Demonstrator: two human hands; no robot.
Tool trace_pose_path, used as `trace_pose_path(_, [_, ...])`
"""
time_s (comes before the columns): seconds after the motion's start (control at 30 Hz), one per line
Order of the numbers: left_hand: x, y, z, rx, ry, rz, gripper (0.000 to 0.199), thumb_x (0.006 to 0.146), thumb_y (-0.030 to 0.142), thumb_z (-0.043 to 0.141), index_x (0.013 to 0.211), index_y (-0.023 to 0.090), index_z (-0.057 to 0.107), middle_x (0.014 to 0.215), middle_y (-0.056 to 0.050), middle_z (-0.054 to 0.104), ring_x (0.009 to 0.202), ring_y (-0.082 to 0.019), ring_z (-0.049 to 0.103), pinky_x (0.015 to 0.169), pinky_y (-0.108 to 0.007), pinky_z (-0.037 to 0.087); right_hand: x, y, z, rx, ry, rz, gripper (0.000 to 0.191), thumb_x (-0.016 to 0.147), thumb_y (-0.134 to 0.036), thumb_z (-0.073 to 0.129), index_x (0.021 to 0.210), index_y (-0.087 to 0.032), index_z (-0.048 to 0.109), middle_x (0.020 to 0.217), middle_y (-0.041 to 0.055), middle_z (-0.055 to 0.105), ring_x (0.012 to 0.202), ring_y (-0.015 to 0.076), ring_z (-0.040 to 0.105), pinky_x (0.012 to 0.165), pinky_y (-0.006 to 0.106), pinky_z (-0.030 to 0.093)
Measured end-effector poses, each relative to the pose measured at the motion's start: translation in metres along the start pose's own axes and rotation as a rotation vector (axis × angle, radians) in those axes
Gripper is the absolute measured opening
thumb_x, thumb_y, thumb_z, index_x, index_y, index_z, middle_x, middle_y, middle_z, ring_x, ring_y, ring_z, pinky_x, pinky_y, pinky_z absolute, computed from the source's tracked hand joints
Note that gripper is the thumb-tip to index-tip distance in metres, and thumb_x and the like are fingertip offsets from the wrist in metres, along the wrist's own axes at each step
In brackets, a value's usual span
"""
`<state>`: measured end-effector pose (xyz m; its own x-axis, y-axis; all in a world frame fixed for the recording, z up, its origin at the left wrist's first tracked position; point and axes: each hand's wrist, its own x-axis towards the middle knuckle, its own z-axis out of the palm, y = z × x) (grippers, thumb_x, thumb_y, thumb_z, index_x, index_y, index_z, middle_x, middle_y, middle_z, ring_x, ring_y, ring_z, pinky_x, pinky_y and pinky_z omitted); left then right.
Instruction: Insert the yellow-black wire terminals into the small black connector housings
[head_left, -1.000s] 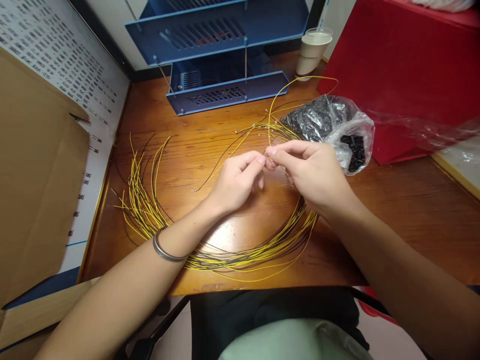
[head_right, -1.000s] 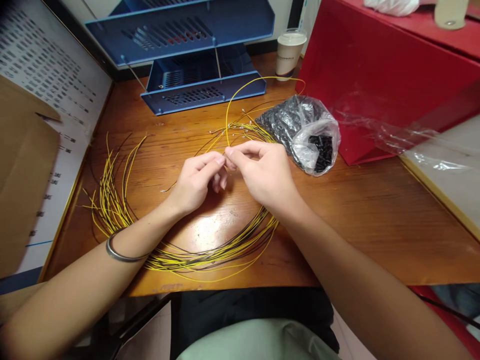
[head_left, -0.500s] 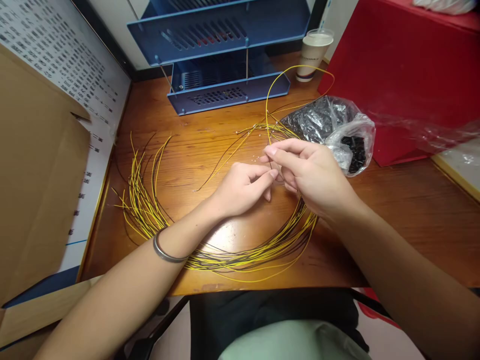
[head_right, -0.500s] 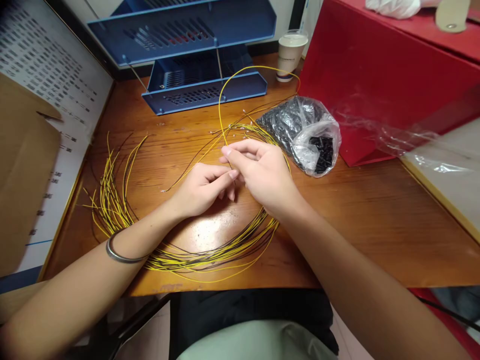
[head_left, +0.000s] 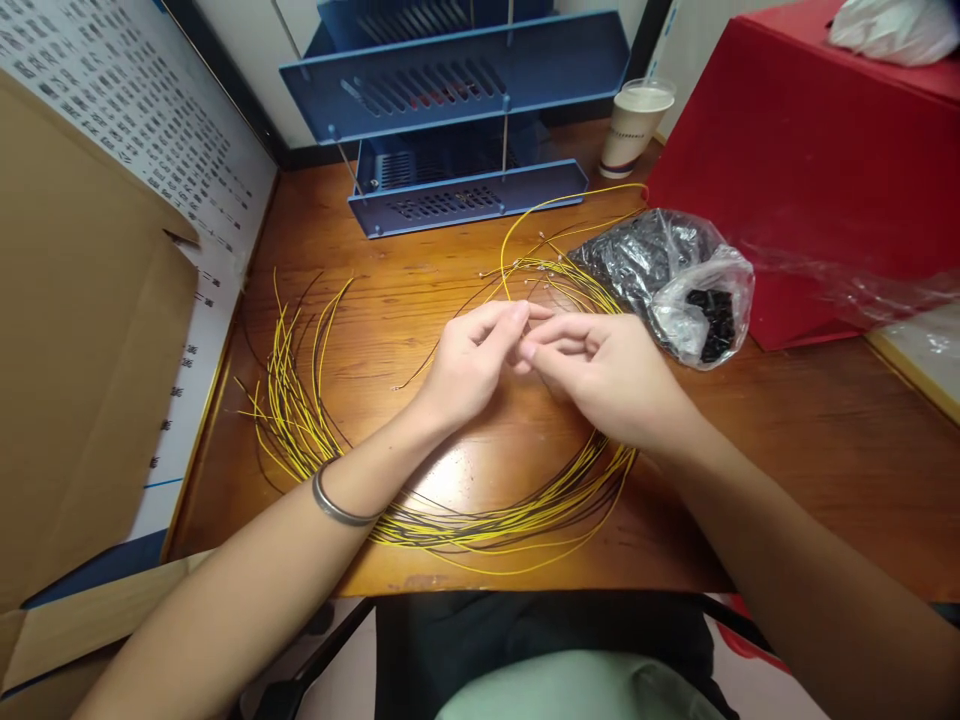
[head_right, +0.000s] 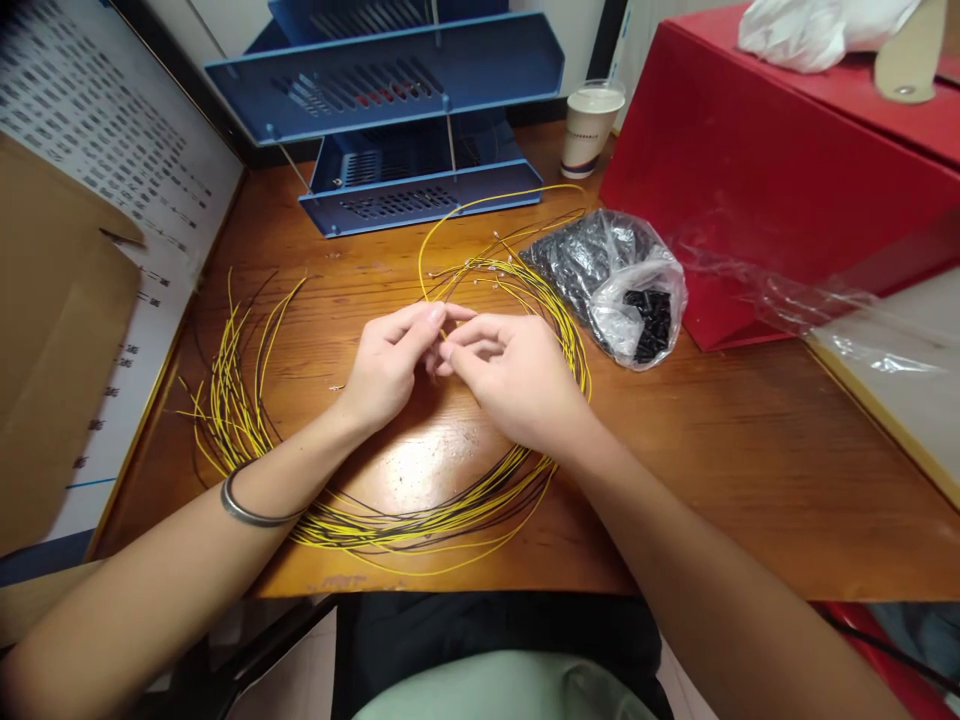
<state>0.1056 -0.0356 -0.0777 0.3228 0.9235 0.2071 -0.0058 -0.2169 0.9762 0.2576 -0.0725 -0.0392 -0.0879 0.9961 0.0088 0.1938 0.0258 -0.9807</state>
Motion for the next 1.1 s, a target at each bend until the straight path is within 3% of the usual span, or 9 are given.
trace_pose_path(0.17, [-0.001,0.001,0.002,-0.046,0.063,-0.021,0.041,0.092,0.056,0.069,0.088,0.016,0.075,0.075,-0.001,0.069,0.056,-0.009,0.057,0.053,-0.022,0.045,-0.001,-0.002,0.002,-0.023,-0.085,0.005,0.012,0.081,-0.011,0.07,0.076,-0.017,0.079,0.08,0.0053,0.081,0.074,0.0165,0.076,0.076,0.028,0.062])
trace_pose_path(0.37, [0.0,0.0,0.002,0.031,0.128,-0.018,0.041,0.091,0.055,0.071,0.08,0.016,0.07,0.066,0.001,0.065,0.052,-0.008,0.055,0.053,-0.022,0.046,0.0,0.002,0.004,0.026,-0.012,0.066,0.008,0.079,-0.012,0.072,0.074,-0.016,0.076,0.075,0.0056,0.08,0.071,0.0165,0.076,0.074,0.028,0.062])
trace_pose_path(0.6, [-0.003,-0.008,-0.001,0.225,0.128,0.002,0.038,0.096,0.048,0.066,0.072,0.018,0.059,0.064,0.001,0.061,0.061,-0.011,0.054,0.058,-0.023,0.042,0.001,0.011,0.005,0.024,-0.002,0.071,0.004,0.08,-0.017,0.071,0.076,-0.016,0.073,0.076,0.0063,0.078,0.072,0.0171,0.074,0.074,0.03,0.059])
trace_pose_path(0.67, [-0.003,-0.008,-0.001,0.218,0.131,0.019,0.041,0.098,0.049,0.063,0.07,0.019,0.055,0.061,0.002,0.057,0.06,-0.011,0.051,0.058,-0.023,0.04,0.002,0.013,0.004,-0.008,0.046,0.051,0.003,0.079,-0.019,0.072,0.08,-0.016,0.073,0.08,0.0067,0.078,0.075,0.0175,0.074,0.077,0.031,0.058])
trace_pose_path(0.8, [-0.003,-0.004,-0.001,0.241,0.175,0.076,0.046,0.099,0.045,0.06,0.064,0.019,0.048,0.056,0.004,0.047,0.058,-0.01,0.044,0.059,-0.025,0.036,0.006,0.015,0.0,0.016,0.226,0.004,0.018,0.079,-0.026,0.075,0.094,-0.017,0.072,0.096,0.0076,0.078,0.09,0.0192,0.073,0.081,0.033,0.057])
trace_pose_path(0.87, [-0.005,-0.001,-0.002,0.283,0.107,0.089,0.045,0.099,0.043,0.059,0.062,0.019,0.049,0.056,0.004,0.048,0.056,-0.01,0.043,0.058,-0.026,0.034,0.007,0.014,-0.002,0.057,0.177,0.008,0.02,0.083,-0.033,0.074,0.097,-0.018,0.074,0.097,0.0071,0.078,0.088,0.0188,0.072,0.072,0.031,0.056])
trace_pose_path(0.93, [-0.006,0.004,-0.004,0.381,-0.038,0.128,0.045,0.098,0.039,0.059,0.059,0.017,0.052,0.054,0.003,0.051,0.054,-0.009,0.042,0.058,-0.026,0.032,0.005,0.011,-0.004,0.098,0.088,0.022,0.022,0.083,-0.038,0.076,0.096,-0.02,0.076,0.095,0.0059,0.077,0.074,0.0153,0.067,0.058,0.027,0.049])
trace_pose_path(1.03, [-0.009,0.012,-0.01,0.623,-0.224,0.302,0.044,0.097,0.036,0.06,0.058,0.016,0.058,0.054,0.001,0.055,0.051,-0.009,0.042,0.057,-0.027,0.029,0.002,0.003,-0.007,0.233,0.012,0.093,0.021,0.08,-0.037,0.081,0.091,-0.021,0.074,0.091,0.0035,0.077,0.048,0.0063,0.043,0.042,0.025,0.028])
trace_pose_path(1.1, [-0.01,0.016,-0.014,0.79,-0.272,0.424,0.042,0.099,0.035,0.058,0.062,0.017,0.065,0.056,0.0,0.059,0.051,-0.01,0.044,0.056,-0.029,0.027,0.0,-0.004,-0.011,0.374,-0.01,0.147,0.018,0.08,-0.035,0.08,0.087,-0.021,0.07,0.081,0.0001,0.074,0.041,0.0036,0.026,0.039,0.026,0.016])
